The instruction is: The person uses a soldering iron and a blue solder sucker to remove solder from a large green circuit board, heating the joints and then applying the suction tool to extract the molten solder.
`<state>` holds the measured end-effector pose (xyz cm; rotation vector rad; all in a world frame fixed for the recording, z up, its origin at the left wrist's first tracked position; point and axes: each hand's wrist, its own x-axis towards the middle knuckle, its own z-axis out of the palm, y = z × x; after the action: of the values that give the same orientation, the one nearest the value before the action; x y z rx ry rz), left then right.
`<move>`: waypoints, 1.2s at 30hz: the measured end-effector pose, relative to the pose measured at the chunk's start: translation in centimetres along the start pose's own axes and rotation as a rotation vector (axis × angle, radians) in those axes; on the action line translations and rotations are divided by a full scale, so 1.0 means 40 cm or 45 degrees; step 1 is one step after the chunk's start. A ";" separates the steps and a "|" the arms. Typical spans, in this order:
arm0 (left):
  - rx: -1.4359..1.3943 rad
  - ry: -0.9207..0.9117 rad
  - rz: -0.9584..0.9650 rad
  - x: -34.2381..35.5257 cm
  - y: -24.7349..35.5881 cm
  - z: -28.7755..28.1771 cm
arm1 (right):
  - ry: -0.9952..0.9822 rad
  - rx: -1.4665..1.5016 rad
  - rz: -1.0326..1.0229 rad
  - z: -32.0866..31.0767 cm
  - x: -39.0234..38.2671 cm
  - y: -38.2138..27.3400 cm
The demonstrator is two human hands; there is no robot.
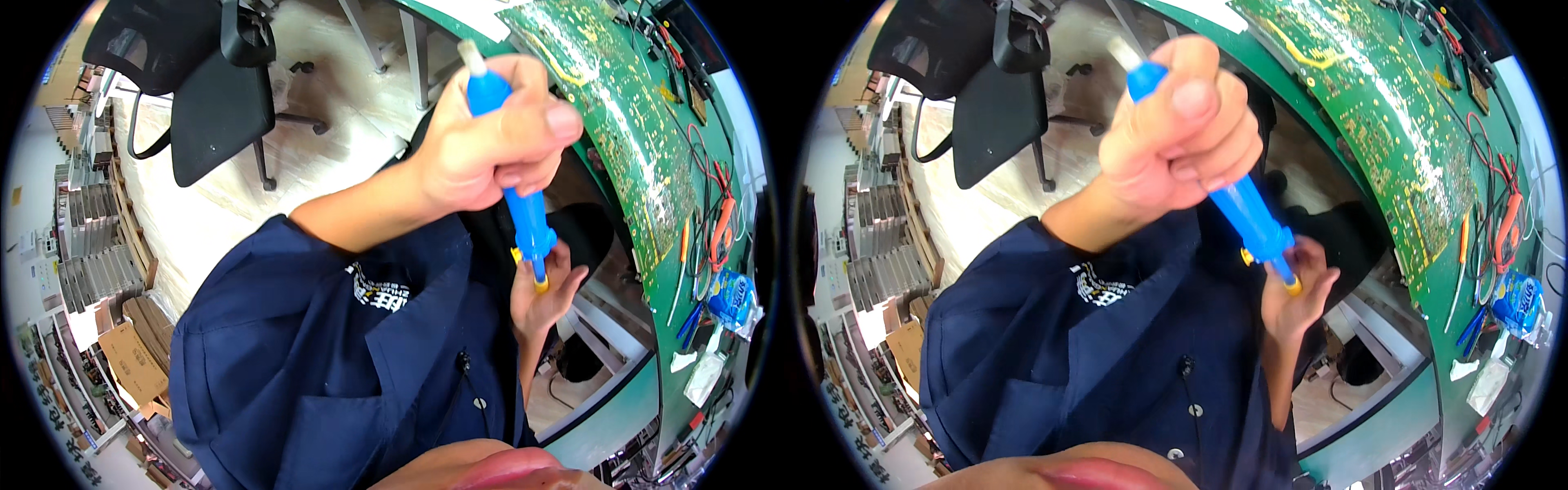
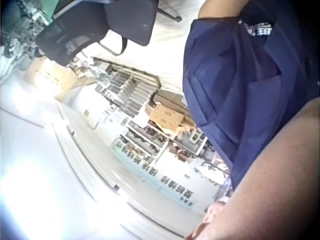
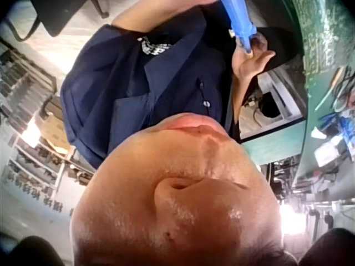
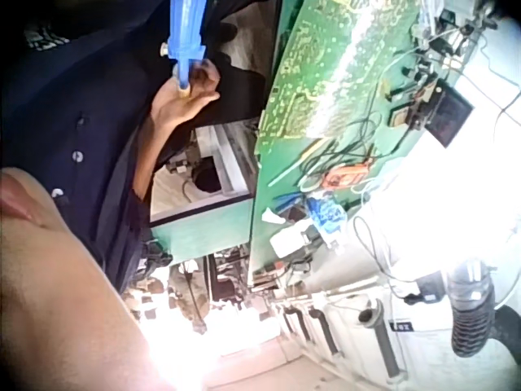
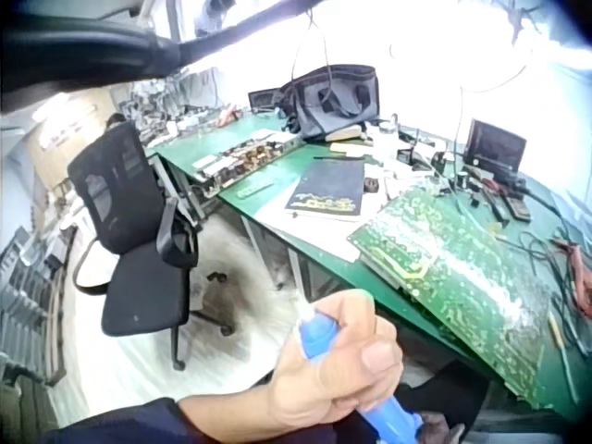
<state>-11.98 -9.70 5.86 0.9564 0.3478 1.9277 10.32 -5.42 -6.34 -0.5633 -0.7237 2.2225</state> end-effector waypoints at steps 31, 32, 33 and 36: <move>-0.594 0.227 -0.204 0.034 -0.105 -0.077 | -0.271 0.042 -0.084 0.123 -0.058 -0.027; -0.612 0.225 -0.182 0.036 -0.113 -0.080 | -0.265 0.056 -0.089 0.124 -0.055 -0.028; -0.620 0.214 -0.221 0.036 -0.117 -0.078 | -0.249 0.078 -0.097 0.126 -0.054 -0.026; -0.689 0.220 -0.235 0.039 -0.115 -0.062 | -0.135 0.067 -0.106 0.137 -0.051 -0.021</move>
<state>-11.42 -5.61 2.30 0.3908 0.0022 1.8002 8.88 -8.22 -1.37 -0.3848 -0.7268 2.2001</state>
